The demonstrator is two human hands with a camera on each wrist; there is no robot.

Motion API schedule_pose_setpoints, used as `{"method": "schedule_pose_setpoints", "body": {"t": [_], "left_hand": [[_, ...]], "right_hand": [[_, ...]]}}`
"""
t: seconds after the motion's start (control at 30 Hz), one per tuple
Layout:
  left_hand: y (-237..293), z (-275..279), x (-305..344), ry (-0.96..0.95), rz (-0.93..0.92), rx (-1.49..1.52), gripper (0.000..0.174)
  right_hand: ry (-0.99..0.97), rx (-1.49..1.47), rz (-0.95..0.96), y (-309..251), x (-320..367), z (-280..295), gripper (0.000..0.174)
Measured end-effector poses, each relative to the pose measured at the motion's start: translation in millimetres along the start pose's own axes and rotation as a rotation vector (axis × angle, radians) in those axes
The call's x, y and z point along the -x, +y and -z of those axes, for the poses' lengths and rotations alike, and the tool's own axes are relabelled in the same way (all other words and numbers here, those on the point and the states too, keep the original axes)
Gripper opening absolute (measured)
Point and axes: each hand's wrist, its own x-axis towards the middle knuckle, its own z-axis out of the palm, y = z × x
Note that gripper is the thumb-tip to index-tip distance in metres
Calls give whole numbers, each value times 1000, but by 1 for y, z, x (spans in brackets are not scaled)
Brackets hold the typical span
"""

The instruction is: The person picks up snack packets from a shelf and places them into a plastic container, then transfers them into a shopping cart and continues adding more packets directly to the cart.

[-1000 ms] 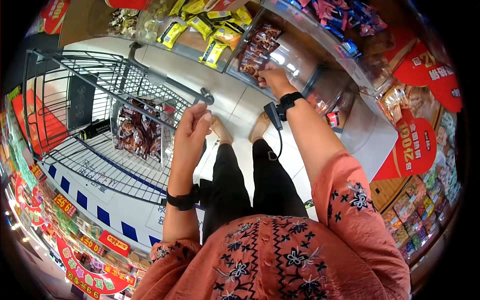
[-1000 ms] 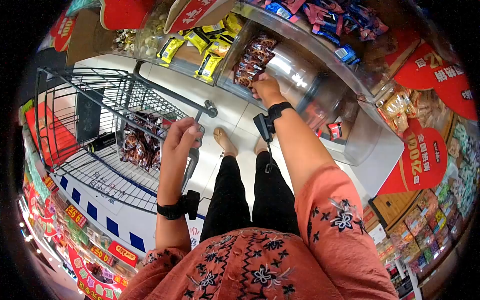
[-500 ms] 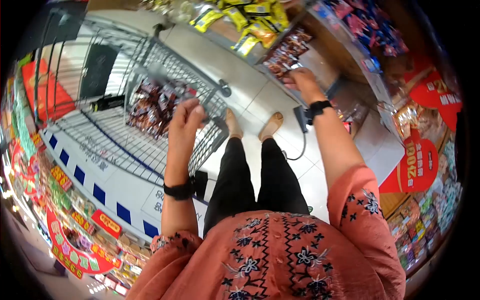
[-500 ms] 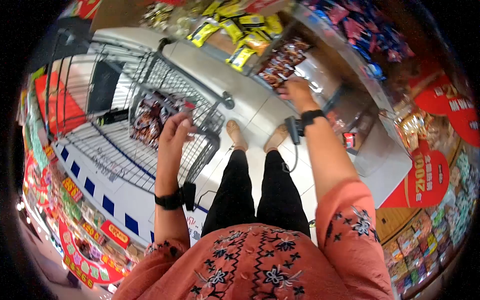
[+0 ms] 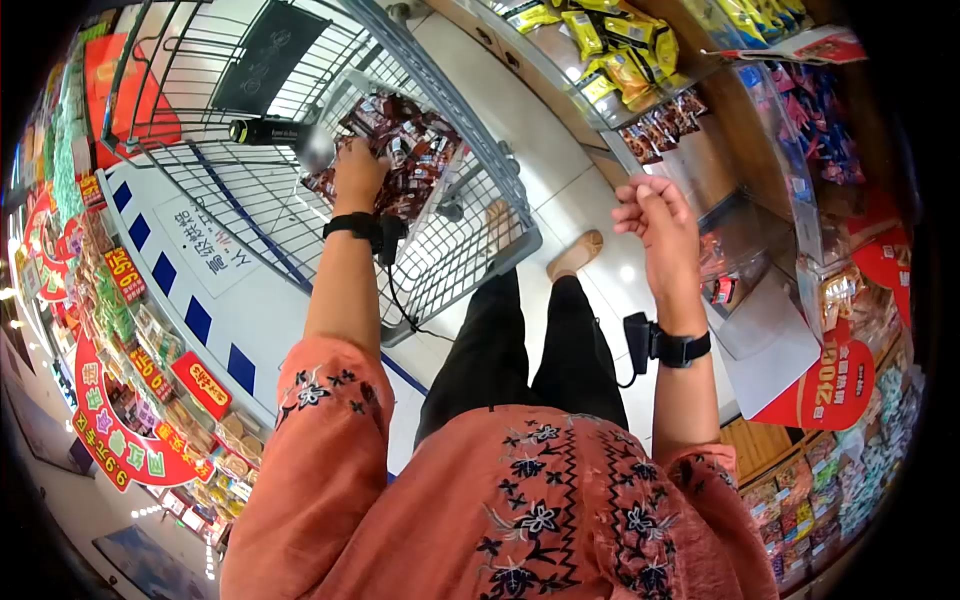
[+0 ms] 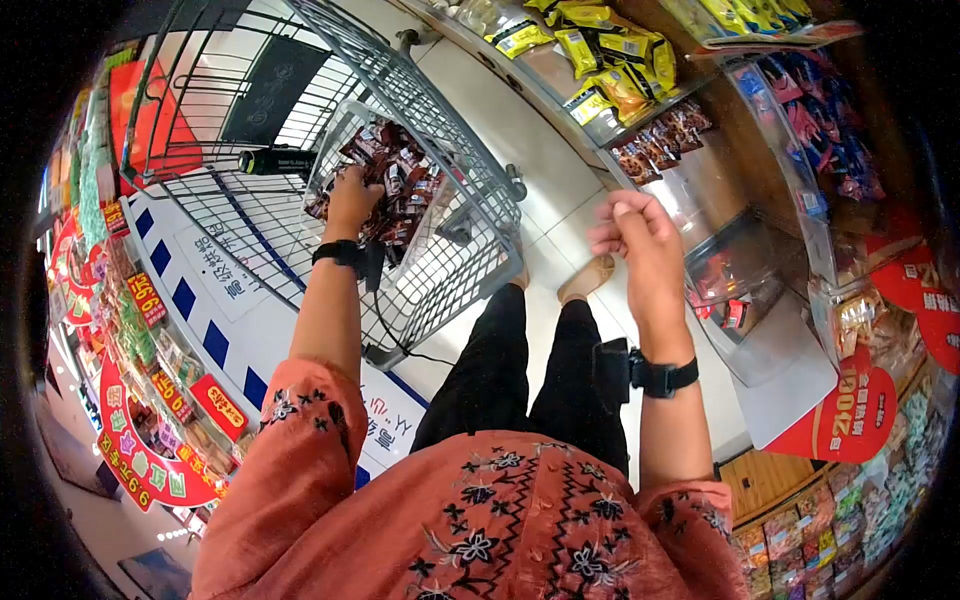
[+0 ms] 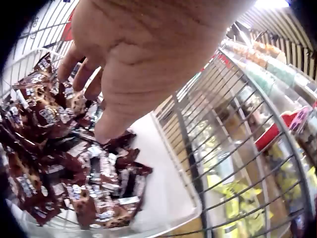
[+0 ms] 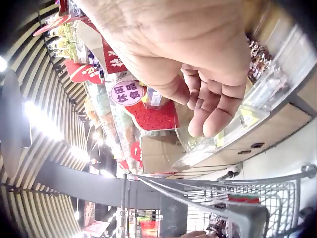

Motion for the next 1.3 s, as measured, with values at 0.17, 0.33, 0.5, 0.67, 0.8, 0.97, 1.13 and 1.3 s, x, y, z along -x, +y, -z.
{"method": "schedule_pose_setpoints", "body": {"t": [0.17, 0.33, 0.5, 0.67, 0.8, 0.97, 1.13, 1.3], "left_hand": [[12, -5, 23, -131, 86, -285, 79], [3, -18, 24, -120, 42, -361, 73], [-25, -40, 11, -53, 47, -260, 59], [-23, 3, 28, -40, 110, 247, 56], [2, 68, 67, -260, 256, 1321, 55], [64, 129, 117, -452, 38, 1850, 49], [129, 151, 144, -547, -59, 1882, 45], [167, 141, 154, -574, -105, 1809, 44]], "right_hand": [[-57, -41, -68, 5, 25, -35, 21], [-117, -47, -97, 10, 31, -54, 20], [-153, -42, -107, 11, 31, -64, 20], [-165, -13, -103, 7, 34, -69, 22], [-229, 10, -118, -1, 36, -77, 25], [-357, 65, -109, -11, 32, -93, 30], [-393, 32, -114, -26, 39, -105, 35], [-388, -172, -105, -13, 29, -75, 26]]}}
